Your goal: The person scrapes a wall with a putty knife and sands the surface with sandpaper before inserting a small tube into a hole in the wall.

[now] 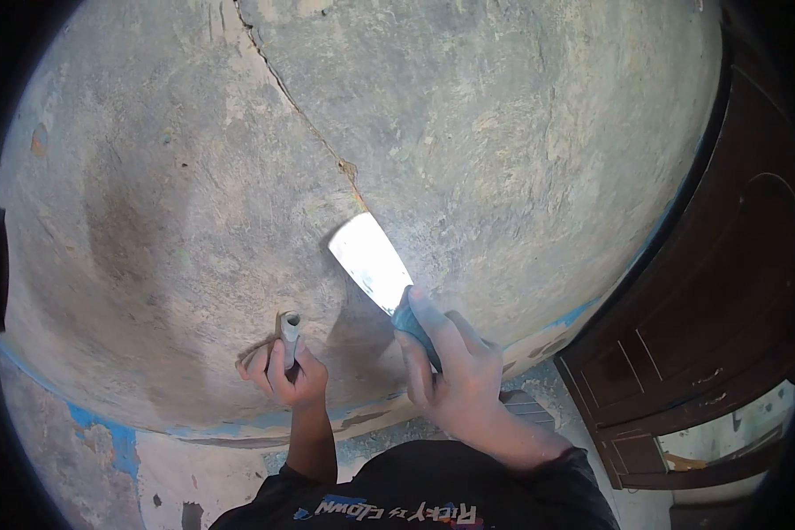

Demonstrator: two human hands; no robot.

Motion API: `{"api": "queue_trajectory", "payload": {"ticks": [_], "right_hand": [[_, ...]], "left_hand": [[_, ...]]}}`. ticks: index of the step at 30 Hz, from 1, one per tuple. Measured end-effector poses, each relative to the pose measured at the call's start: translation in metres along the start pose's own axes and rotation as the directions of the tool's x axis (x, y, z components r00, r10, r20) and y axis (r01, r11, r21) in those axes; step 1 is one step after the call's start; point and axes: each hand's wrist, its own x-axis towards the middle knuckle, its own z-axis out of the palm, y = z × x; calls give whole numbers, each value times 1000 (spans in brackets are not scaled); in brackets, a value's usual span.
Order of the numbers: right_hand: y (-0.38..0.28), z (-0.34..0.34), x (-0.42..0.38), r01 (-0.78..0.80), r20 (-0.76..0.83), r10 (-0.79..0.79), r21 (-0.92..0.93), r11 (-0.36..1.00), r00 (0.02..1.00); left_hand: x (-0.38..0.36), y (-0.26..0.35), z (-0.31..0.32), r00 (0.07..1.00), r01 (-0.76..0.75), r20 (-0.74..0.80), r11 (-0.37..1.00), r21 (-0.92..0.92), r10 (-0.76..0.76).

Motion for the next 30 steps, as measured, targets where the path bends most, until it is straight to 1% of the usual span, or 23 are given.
{"api": "queue_trajectory", "payload": {"ticks": [4,7,13,16,19,22,25,28,30], "right_hand": [[0,-3,1,-7,16,8,-14,1000,1000],[-9,-8,11,-17,24,17,1,1000,1000],[-8,-9,4,-54,51,55,-16,998,997],[-14,-11,18,-33,42,31,27,999,999],[-10,-5,8,-36,10,36,42,998,999],[-9,-6,2,-68,23,67,27,997,997],[-12,-6,16,-13,-35,16,67,998,999],[-7,-4,14,-7,-29,9,72,997,1000],[-4,-6,7,-43,17,43,34,999,999]], "left_hand": [[-1,-1,3,1000,2,-29,1000,-14,-2],[-2,-1,1,1000,1,-14,1000,-18,-2],[1,1,0,1000,-4,-6,1000,-23,4],[4,2,0,1000,0,-1,1000,-28,0],[1,-1,-1,1000,-14,7,1000,-26,14],[4,-3,1,999,-37,-25,999,-12,37],[2,-1,1,1000,-17,-25,999,-30,17],[0,-1,0,1000,-4,1,1000,-3,4],[2,-2,-3,1000,-16,16,1000,4,16]]}}
